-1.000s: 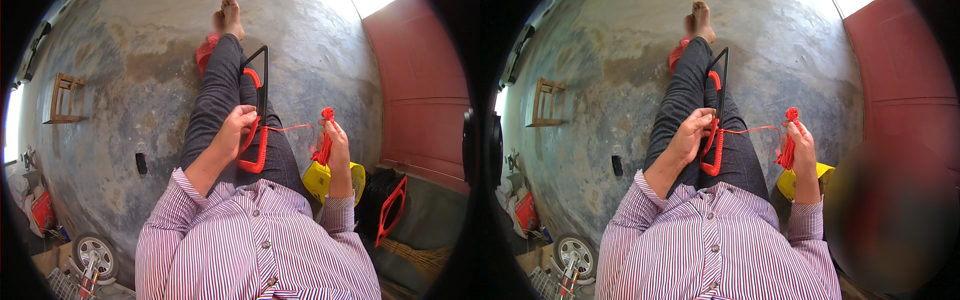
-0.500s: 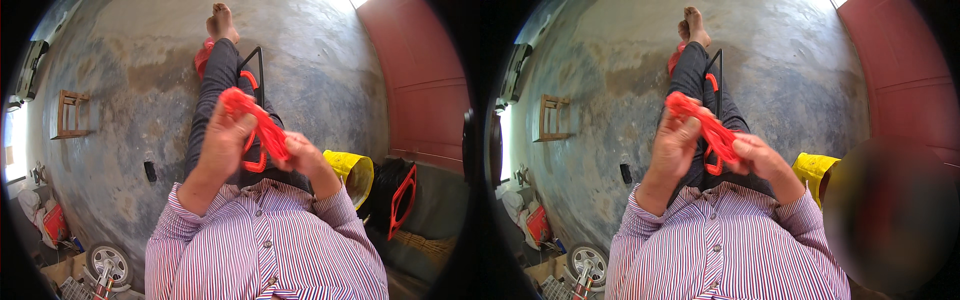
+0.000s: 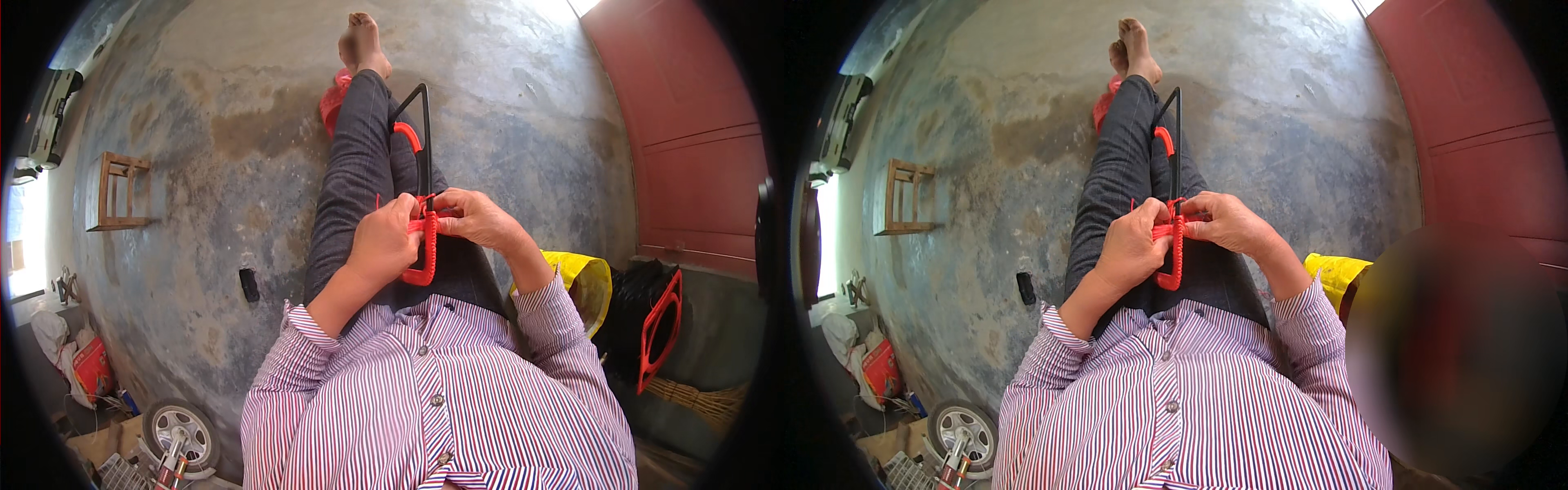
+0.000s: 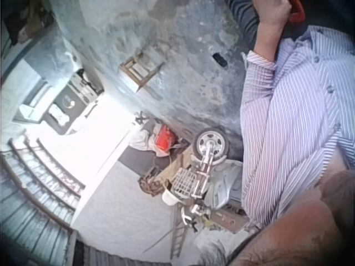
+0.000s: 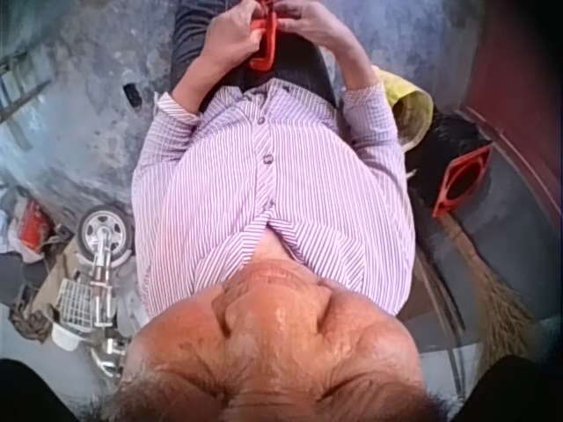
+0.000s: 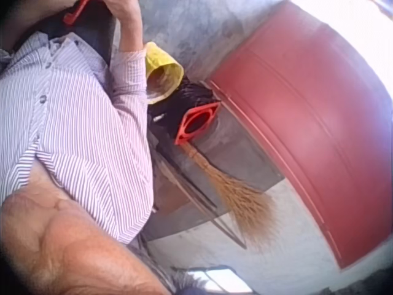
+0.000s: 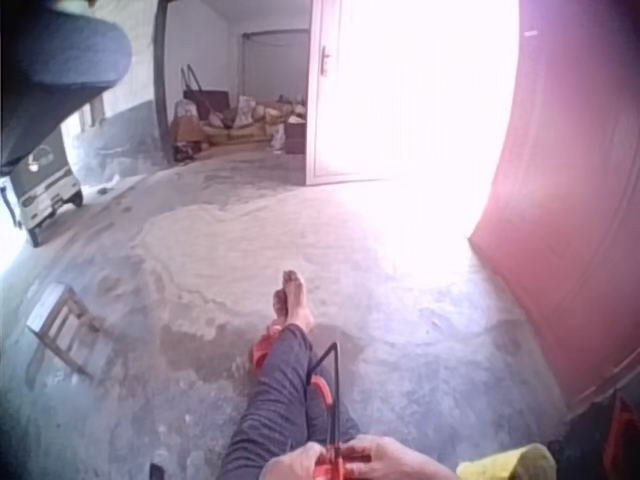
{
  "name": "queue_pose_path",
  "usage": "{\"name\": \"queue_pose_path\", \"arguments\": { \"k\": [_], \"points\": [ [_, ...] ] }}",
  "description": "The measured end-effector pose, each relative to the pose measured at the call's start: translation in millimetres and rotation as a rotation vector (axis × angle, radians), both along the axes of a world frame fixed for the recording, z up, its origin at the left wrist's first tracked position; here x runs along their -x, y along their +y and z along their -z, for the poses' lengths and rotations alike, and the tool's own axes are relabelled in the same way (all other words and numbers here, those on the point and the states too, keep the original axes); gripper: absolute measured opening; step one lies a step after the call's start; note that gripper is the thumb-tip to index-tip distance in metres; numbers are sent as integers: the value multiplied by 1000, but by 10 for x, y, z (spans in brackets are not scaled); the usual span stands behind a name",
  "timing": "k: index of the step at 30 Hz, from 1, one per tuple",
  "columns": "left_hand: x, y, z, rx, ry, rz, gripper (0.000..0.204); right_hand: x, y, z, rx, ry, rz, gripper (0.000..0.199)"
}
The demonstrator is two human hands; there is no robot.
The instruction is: The recorder is wrapping a red string around the frame of a circular object while sitting on the floor.
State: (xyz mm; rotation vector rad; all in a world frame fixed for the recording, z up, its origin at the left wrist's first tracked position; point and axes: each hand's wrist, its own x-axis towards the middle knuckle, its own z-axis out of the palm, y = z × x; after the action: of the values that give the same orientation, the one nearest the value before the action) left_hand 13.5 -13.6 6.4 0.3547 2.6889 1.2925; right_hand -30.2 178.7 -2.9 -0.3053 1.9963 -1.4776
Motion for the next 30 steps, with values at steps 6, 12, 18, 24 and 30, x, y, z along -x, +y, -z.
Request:
{"name": "queue_pose_path", "arguments": {
  "k": [6,12,18,24,30],
  "points": [
    [57,12,17,35,233,4,19,-10,119,-172,-318,199,93,24],
    [207,21,190,-528,-162,-321,34,-24,438,-426,294,217,435,20],
    [281,111,334,-1189,-866,-228,42,-54,741,-588,929,-62,379,28],
    [197,144,419,-1241,-811,-217,40,-32,1032,-706,1382,-221,653,26],
    [201,152,384,-1184,-832,-200,41,-19,672,-316,392,139,925,14]
  ]
}}
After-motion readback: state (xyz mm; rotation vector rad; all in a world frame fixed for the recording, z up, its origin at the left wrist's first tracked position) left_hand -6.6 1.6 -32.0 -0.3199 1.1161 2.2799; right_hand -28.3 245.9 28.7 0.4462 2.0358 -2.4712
